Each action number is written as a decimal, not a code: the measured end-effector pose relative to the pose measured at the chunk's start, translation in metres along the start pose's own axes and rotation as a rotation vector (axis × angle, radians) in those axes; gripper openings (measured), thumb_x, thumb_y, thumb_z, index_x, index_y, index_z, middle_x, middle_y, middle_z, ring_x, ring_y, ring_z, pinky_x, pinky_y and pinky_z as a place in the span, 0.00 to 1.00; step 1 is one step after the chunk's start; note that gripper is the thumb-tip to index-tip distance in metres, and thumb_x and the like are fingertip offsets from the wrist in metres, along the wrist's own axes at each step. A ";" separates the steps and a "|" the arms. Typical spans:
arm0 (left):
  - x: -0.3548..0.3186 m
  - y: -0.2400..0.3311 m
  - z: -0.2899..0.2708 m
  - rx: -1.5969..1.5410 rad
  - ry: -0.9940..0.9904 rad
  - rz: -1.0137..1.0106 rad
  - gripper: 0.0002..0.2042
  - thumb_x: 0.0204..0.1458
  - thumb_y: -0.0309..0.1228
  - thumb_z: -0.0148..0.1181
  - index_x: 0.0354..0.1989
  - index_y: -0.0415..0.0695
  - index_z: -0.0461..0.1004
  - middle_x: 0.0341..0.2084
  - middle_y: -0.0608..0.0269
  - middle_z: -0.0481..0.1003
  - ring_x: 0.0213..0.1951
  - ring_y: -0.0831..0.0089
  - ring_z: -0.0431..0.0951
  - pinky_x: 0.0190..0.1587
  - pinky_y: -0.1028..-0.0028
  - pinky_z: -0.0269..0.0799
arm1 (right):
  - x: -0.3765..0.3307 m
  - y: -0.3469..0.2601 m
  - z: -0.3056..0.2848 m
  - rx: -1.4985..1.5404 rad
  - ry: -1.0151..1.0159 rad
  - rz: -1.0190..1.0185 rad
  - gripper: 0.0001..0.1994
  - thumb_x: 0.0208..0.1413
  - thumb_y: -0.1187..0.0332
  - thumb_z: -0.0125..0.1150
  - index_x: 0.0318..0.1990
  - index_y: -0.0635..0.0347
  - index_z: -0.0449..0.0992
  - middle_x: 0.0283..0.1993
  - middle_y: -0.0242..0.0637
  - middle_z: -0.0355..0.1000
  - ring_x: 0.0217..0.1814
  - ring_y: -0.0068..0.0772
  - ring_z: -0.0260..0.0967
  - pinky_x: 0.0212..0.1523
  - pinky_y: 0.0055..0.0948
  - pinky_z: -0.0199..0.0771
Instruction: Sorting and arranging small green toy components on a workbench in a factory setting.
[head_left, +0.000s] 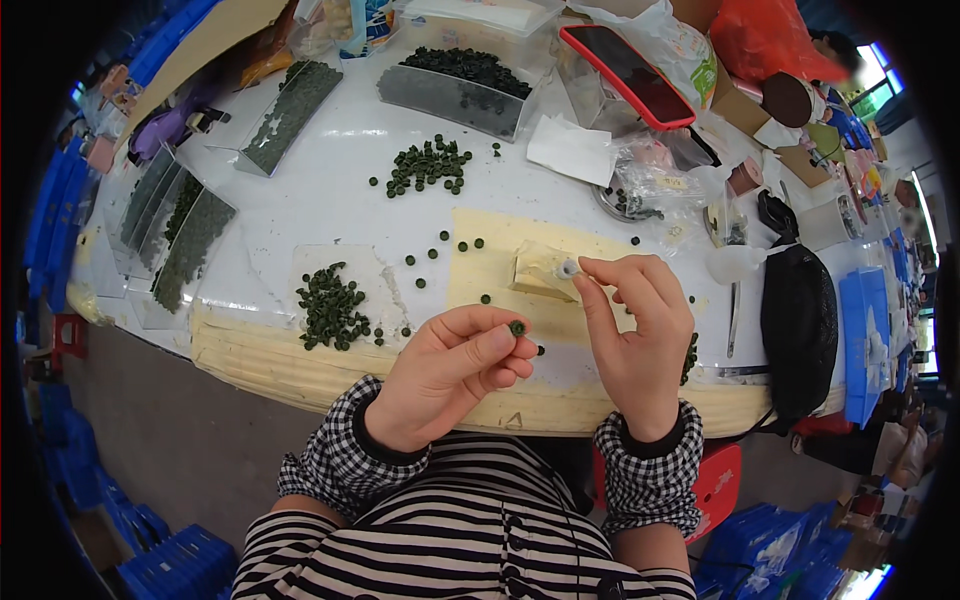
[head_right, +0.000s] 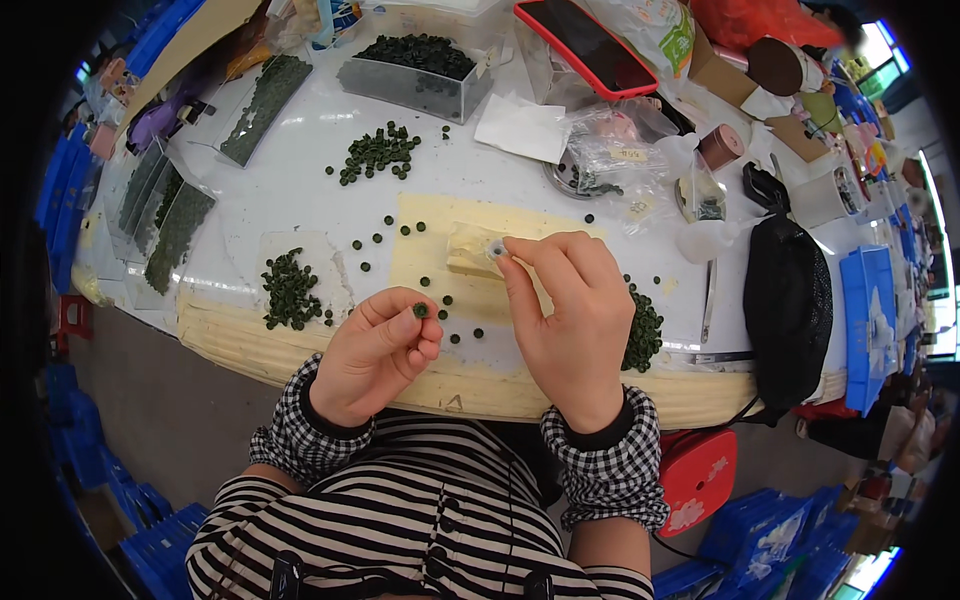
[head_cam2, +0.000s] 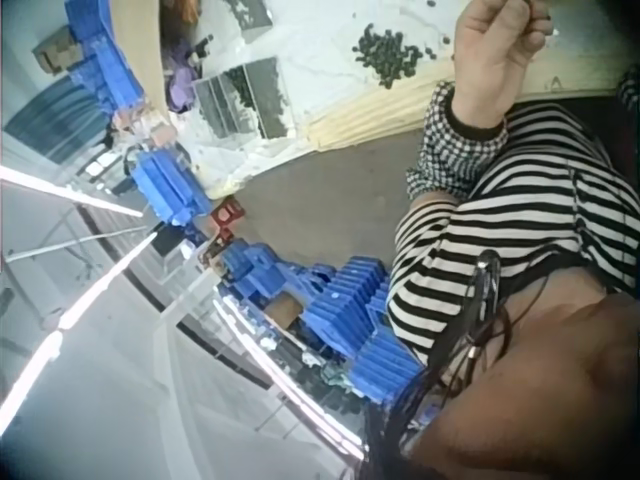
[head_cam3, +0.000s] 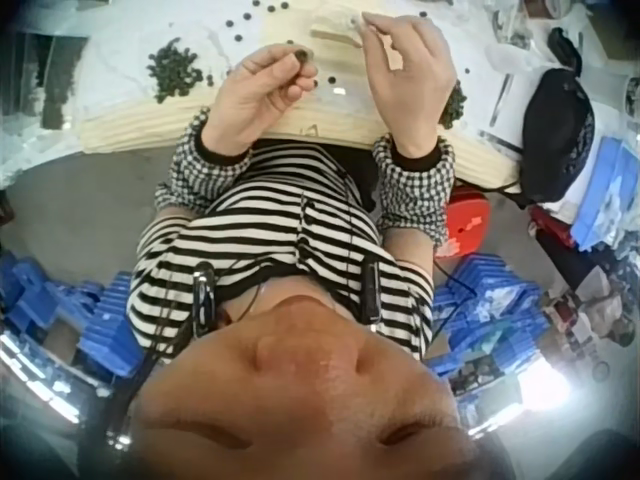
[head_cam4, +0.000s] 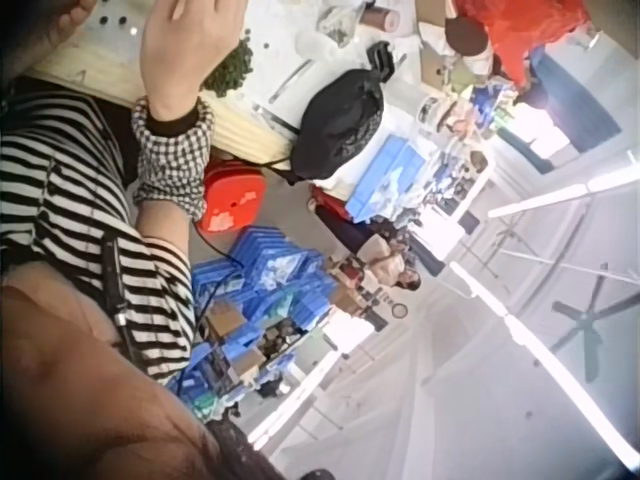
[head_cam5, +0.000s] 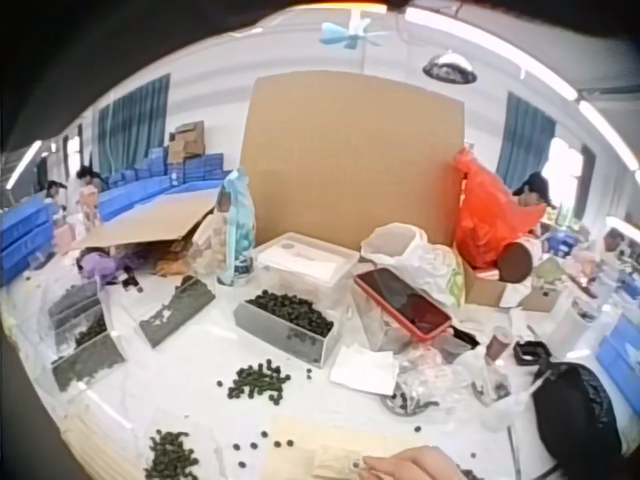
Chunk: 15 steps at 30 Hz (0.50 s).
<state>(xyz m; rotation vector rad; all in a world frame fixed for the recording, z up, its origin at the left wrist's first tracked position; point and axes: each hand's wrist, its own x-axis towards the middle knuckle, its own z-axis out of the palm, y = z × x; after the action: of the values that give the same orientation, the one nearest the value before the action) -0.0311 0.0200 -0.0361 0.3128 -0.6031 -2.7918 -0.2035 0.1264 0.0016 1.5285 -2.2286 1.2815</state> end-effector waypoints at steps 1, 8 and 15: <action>0.000 0.000 0.000 -0.008 0.000 -0.008 0.10 0.61 0.26 0.55 0.49 0.38 0.74 0.39 0.55 0.79 0.40 0.72 0.81 0.42 0.80 0.78 | 0.000 0.001 0.000 -0.008 0.001 -0.012 0.08 0.46 0.77 0.68 0.36 0.62 0.79 0.30 0.39 0.71 0.31 0.36 0.69 0.32 0.30 0.68; 0.001 -0.001 -0.001 0.020 -0.028 0.006 0.10 0.61 0.25 0.54 0.49 0.38 0.74 0.40 0.55 0.79 0.40 0.72 0.81 0.43 0.79 0.79 | -0.008 -0.028 -0.022 0.280 0.215 -0.044 0.05 0.49 0.80 0.65 0.34 0.67 0.78 0.33 0.39 0.74 0.33 0.30 0.70 0.35 0.26 0.68; 0.003 -0.003 -0.001 0.047 -0.043 0.024 0.11 0.61 0.25 0.54 0.50 0.38 0.74 0.40 0.54 0.79 0.41 0.72 0.81 0.44 0.78 0.79 | -0.016 -0.032 -0.004 0.756 -0.035 0.154 0.07 0.66 0.72 0.48 0.42 0.68 0.67 0.39 0.44 0.73 0.41 0.31 0.75 0.45 0.27 0.75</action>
<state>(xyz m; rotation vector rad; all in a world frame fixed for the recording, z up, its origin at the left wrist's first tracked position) -0.0340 0.0213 -0.0392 0.2535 -0.6785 -2.7716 -0.1710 0.1365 0.0137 1.5865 -2.0062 2.3437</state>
